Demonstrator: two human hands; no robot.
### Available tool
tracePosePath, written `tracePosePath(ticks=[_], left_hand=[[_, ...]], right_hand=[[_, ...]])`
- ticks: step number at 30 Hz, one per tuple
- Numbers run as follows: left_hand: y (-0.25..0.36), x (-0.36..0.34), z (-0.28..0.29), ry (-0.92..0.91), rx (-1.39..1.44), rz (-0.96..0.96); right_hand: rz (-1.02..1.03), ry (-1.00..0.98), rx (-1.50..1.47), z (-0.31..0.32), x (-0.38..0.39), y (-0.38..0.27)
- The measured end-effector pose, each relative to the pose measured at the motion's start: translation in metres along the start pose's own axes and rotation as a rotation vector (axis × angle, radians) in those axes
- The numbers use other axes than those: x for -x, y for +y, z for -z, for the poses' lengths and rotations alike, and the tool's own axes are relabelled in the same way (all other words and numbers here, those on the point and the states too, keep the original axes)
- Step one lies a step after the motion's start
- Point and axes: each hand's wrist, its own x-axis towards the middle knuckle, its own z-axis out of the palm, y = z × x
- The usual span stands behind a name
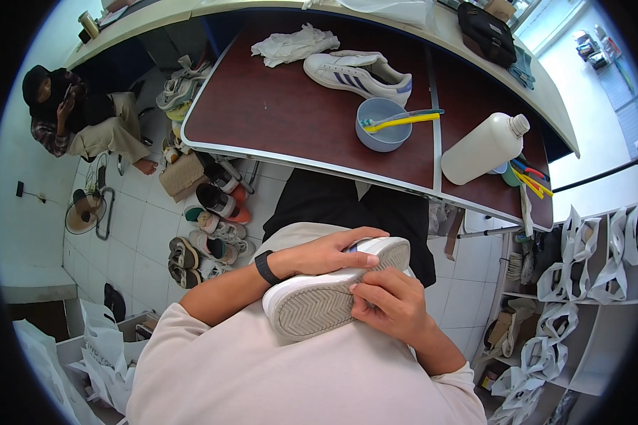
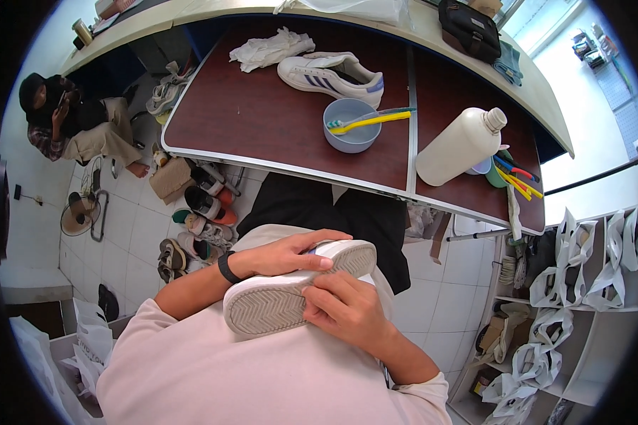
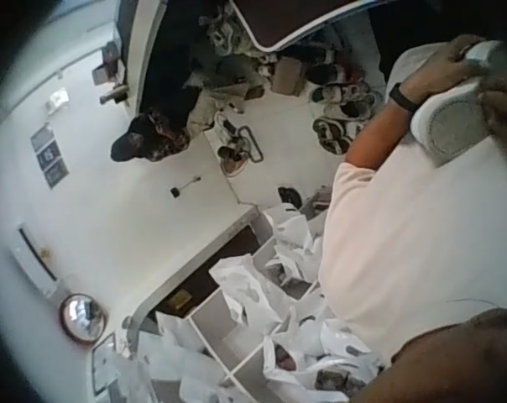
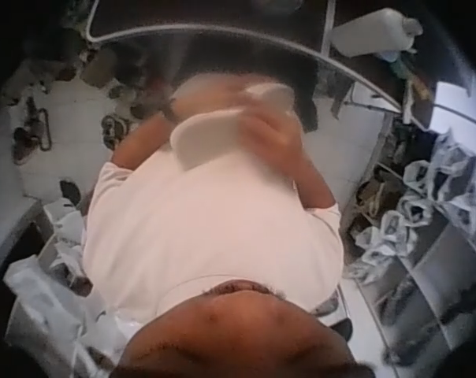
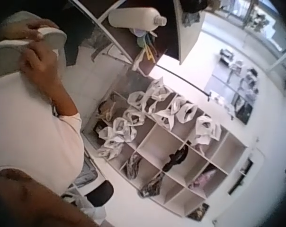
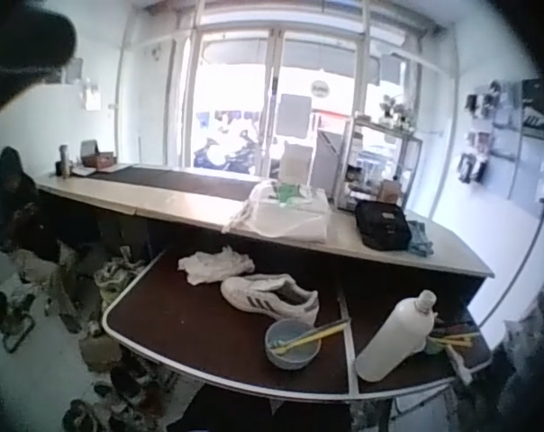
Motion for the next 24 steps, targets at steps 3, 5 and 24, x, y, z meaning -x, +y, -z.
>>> tracePosePath(ticks=[3,5,24], left_hand=[[0.001,-0.001,-0.002,0.003,0.036,0.020],[0.002,-0.003,-0.002,-0.004,0.047,0.030],[0.001,-0.002,-0.001,-0.005,0.013,0.000]], right_hand=[[-0.047,-0.028,-0.016,0.000,0.006,0.002],[-0.007,0.043,-0.034,-0.006,-0.001,0.003],[-0.023,0.060,-0.007,-0.003,0.004,0.007]])
